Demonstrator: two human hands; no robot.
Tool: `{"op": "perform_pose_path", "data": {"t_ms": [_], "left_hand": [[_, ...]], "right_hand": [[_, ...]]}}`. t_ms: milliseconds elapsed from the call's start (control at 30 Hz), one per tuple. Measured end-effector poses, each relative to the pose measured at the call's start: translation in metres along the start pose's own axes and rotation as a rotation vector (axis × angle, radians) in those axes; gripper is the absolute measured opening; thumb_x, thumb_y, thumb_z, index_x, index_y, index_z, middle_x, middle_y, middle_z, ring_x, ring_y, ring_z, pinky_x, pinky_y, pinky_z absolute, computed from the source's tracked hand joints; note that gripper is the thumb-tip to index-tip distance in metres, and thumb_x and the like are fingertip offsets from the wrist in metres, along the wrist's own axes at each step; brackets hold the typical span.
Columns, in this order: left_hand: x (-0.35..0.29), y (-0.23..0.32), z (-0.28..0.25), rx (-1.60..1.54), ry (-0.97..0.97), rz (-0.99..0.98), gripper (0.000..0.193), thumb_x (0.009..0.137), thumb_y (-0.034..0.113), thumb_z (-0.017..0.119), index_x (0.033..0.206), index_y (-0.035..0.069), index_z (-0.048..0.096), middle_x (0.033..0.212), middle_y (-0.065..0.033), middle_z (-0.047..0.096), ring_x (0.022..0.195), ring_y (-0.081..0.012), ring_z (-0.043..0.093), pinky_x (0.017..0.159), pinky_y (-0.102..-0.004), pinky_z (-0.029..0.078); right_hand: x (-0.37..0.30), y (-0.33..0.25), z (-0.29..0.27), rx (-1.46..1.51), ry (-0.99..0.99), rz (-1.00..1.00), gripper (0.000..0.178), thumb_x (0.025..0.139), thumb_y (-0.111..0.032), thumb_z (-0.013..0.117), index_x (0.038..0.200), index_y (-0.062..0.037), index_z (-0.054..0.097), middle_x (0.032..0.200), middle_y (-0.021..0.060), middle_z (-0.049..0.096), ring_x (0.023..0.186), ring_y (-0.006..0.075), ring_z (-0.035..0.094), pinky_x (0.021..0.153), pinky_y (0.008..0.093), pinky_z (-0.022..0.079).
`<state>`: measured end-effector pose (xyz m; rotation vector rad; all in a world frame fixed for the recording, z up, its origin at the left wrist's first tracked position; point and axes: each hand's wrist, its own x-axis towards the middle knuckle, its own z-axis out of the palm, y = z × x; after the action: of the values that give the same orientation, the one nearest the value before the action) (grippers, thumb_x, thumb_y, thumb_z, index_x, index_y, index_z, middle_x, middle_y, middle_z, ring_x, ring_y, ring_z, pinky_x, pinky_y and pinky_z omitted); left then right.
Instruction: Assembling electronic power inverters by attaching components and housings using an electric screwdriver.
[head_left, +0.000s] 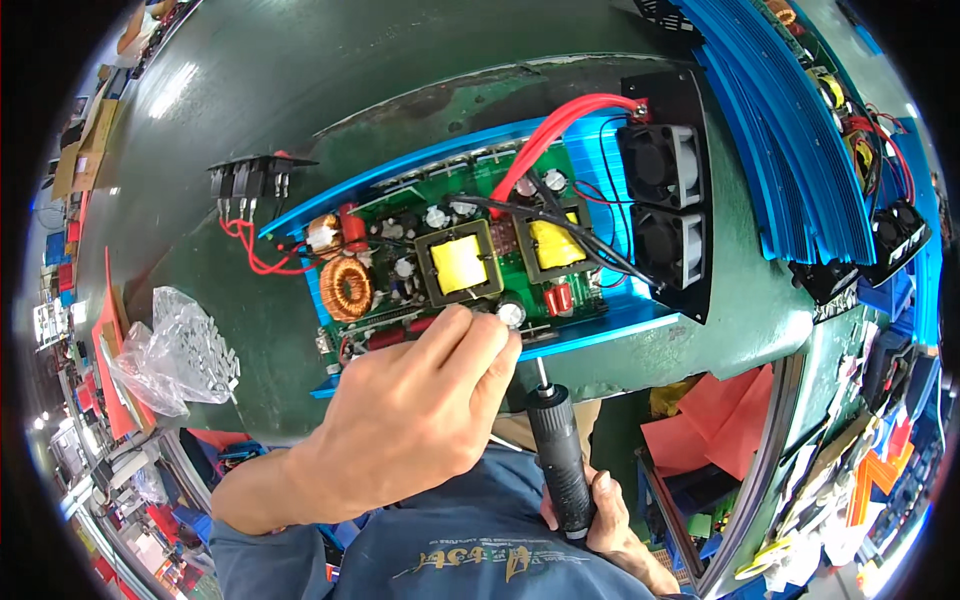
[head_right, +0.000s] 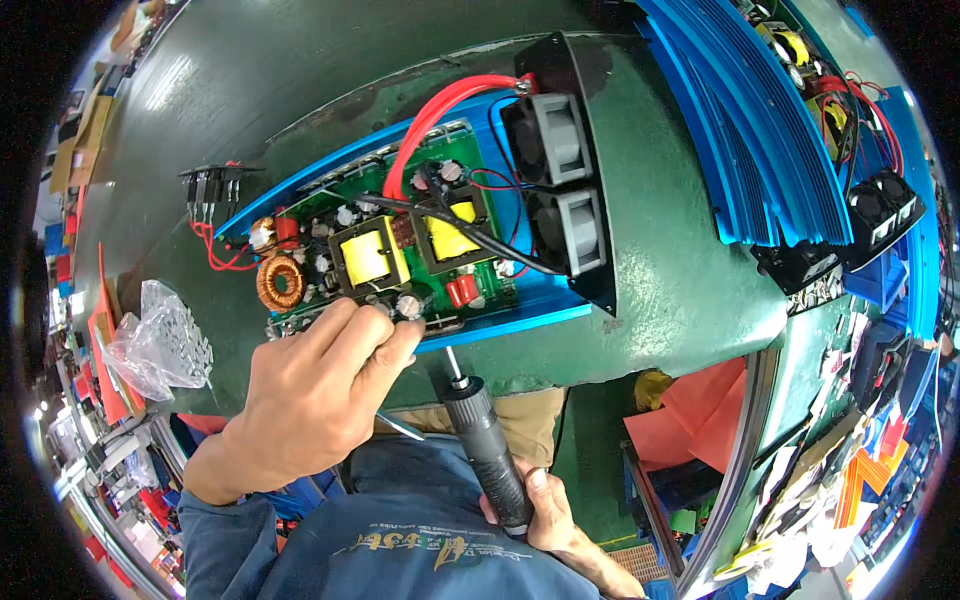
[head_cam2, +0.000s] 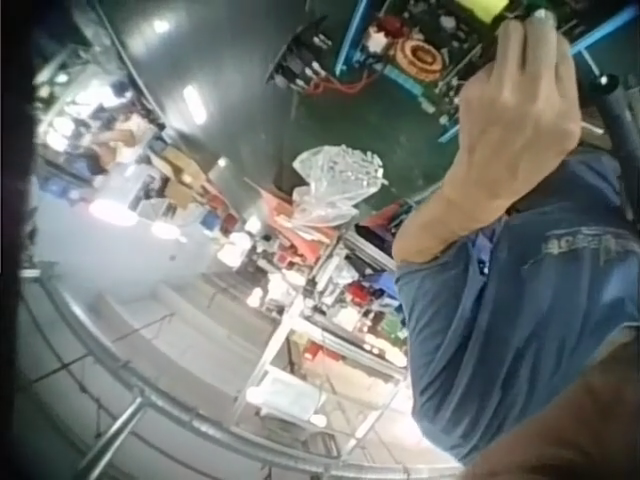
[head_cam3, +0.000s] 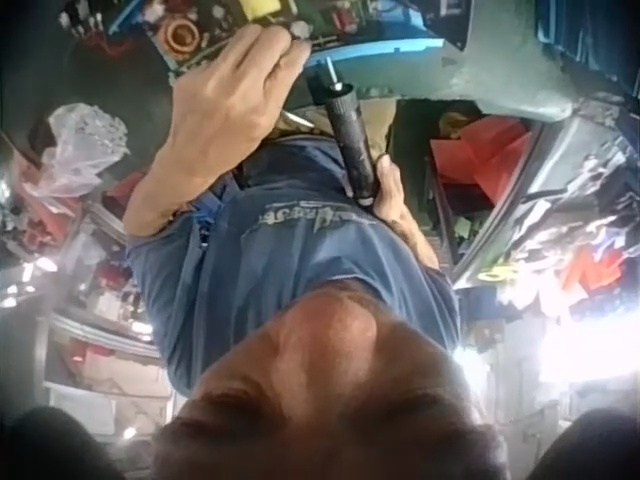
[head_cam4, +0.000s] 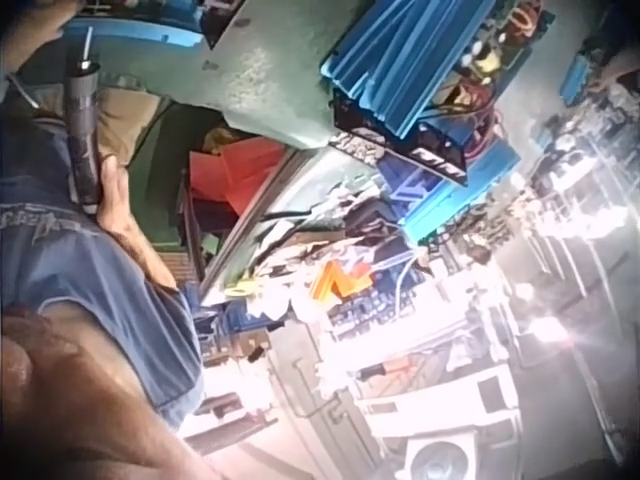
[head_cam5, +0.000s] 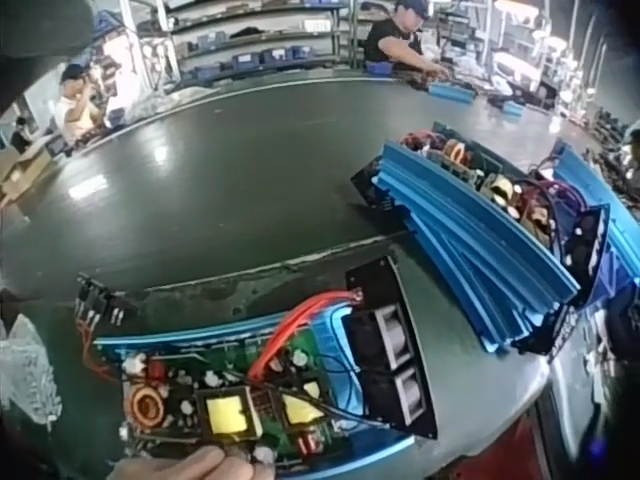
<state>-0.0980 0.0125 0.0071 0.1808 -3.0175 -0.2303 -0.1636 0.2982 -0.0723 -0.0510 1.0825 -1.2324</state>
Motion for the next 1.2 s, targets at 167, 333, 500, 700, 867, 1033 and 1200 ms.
{"op": "perform_pose_path", "data": {"t_ms": [167, 333, 500, 700, 867, 1033, 1200], "left_hand": [[-0.002, -0.009, 0.004, -0.011, 0.057, 0.006, 0.031, 0.076, 0.01, 0.069, 0.105, 0.0, 0.071, 0.092, -0.0041, 0.059, 0.084, -0.0151, 0.062, 0.051, -0.0272, 0.048], [-0.035, -0.014, -0.008, -0.272, 0.375, -0.285, 0.024, 0.075, 0.008, 0.079, 0.098, 0.012, 0.073, 0.088, -0.0003, 0.063, 0.076, -0.0184, 0.064, 0.058, -0.0317, 0.051], [-0.124, -0.024, -0.005, -0.193, 0.446, -0.746, 0.025, 0.082, 0.008, 0.08, 0.106, 0.009, 0.071, 0.095, -0.0058, 0.065, 0.083, -0.0236, 0.067, 0.069, -0.0344, 0.054], [-0.19, -0.069, -0.001, -0.037, 0.405, -1.122, 0.035, 0.096, 0.025, 0.07, 0.121, 0.0, 0.067, 0.118, -0.0196, 0.067, 0.111, -0.036, 0.064, 0.098, -0.0416, 0.05], [-0.298, -0.139, -0.003, -0.015, 0.275, -1.208, 0.037, 0.097, 0.027, 0.071, 0.116, -0.004, 0.072, 0.108, -0.0153, 0.074, 0.098, -0.0237, 0.07, 0.088, -0.0352, 0.053], [-0.314, -0.181, -0.023, -0.077, 0.207, -1.204, 0.037, 0.098, 0.026, 0.07, 0.124, 0.0, 0.071, 0.108, -0.0139, 0.077, 0.093, -0.0199, 0.071, 0.083, -0.0315, 0.054], [-0.32, -0.2, -0.017, -0.163, 0.298, -1.202, 0.038, 0.101, 0.028, 0.068, 0.127, 0.001, 0.071, 0.113, -0.013, 0.075, 0.094, -0.0178, 0.073, 0.078, -0.0297, 0.06]], "right_hand": [[0.011, -0.011, 0.01, 0.076, -0.005, 0.115, 0.104, 0.094, -0.084, 0.021, 0.132, 0.0088, 0.05, 0.057, 0.0088, 0.056, 0.049, 0.0178, 0.047, 0.052, 0.0295, 0.039], [0.009, 0.02, -0.016, -0.304, 0.306, -0.201, 0.085, 0.103, -0.069, 0.027, 0.133, 0.0054, 0.055, 0.087, 0.0078, 0.062, 0.059, 0.0146, 0.056, 0.053, 0.0267, 0.043], [0.011, 0.035, -0.019, -0.259, 0.367, -0.335, 0.084, 0.101, -0.071, 0.028, 0.132, 0.0025, 0.056, 0.082, 0.0051, 0.061, 0.062, 0.0121, 0.055, 0.053, 0.025, 0.042], [0.007, 0.038, -0.003, -0.295, 0.518, -0.28, 0.074, 0.105, -0.065, 0.021, 0.116, -0.0014, 0.058, 0.074, 0.0053, 0.059, 0.063, 0.0144, 0.056, 0.057, 0.0281, 0.042], [0.012, 0.035, 0.011, -0.542, 0.413, -0.207, 0.073, 0.104, -0.067, 0.023, 0.116, -0.0042, 0.059, 0.078, 0.0034, 0.062, 0.068, 0.0116, 0.054, 0.061, 0.0282, 0.042], [0.016, 0.015, 0.022, -0.576, 0.232, -0.356, 0.065, 0.11, -0.051, 0.023, 0.133, 0.0005, 0.056, 0.084, 0.0046, 0.062, 0.074, 0.0133, 0.054, 0.07, 0.0299, 0.043], [0.015, 0.021, 0.014, -0.642, 0.225, -0.348, 0.058, 0.112, -0.043, 0.027, 0.138, 0.0014, 0.053, 0.095, 0.0138, 0.066, 0.085, 0.0233, 0.063, 0.082, 0.0358, 0.048]]}}
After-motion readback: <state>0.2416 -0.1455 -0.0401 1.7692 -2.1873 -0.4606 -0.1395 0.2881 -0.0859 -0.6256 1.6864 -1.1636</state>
